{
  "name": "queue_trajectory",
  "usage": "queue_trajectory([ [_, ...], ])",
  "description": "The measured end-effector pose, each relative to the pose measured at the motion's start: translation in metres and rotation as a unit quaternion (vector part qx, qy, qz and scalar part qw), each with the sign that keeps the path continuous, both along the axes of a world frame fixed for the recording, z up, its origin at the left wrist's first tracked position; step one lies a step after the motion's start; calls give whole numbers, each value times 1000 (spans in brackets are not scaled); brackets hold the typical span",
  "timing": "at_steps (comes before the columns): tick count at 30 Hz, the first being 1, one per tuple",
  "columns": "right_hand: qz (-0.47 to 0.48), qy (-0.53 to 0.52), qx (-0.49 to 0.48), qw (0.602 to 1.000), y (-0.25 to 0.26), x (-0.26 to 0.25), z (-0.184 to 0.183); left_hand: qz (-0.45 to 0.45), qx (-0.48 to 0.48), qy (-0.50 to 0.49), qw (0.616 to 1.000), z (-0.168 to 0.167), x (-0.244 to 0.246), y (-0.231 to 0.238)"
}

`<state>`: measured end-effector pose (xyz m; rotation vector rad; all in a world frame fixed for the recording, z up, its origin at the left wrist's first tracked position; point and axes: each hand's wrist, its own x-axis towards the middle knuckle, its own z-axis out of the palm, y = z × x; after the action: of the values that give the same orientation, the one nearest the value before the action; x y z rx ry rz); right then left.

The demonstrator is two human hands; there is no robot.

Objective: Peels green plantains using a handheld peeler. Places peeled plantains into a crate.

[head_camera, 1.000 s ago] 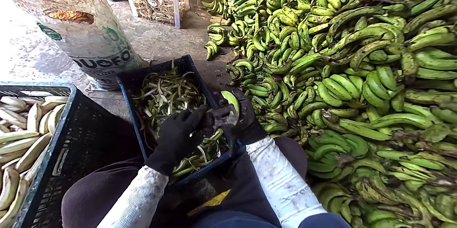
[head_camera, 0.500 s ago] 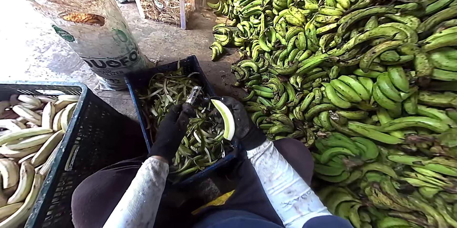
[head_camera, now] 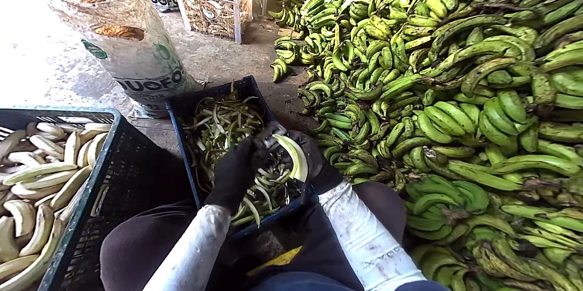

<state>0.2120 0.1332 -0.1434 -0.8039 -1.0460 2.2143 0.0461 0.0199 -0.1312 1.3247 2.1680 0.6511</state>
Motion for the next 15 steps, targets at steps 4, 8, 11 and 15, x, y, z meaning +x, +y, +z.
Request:
queue_trajectory([
  [4, -24, -50, 62, 997, 6, 0, -8, 145, 62, -171, 973, 1, -33, -8],
  [8, -59, -102, 132, 984, -1, -15, -11, 85, 131, -215, 964, 12, -14, -14],
  [11, -26, 15, 43, 999, -10, -33, -41, -46, 47, -68, 996, 20, -4, -17],
  [15, -18, 9, 9, 1000, -54, -85, -17, -58, 6, 14, 998, 42, -41, -41],
])
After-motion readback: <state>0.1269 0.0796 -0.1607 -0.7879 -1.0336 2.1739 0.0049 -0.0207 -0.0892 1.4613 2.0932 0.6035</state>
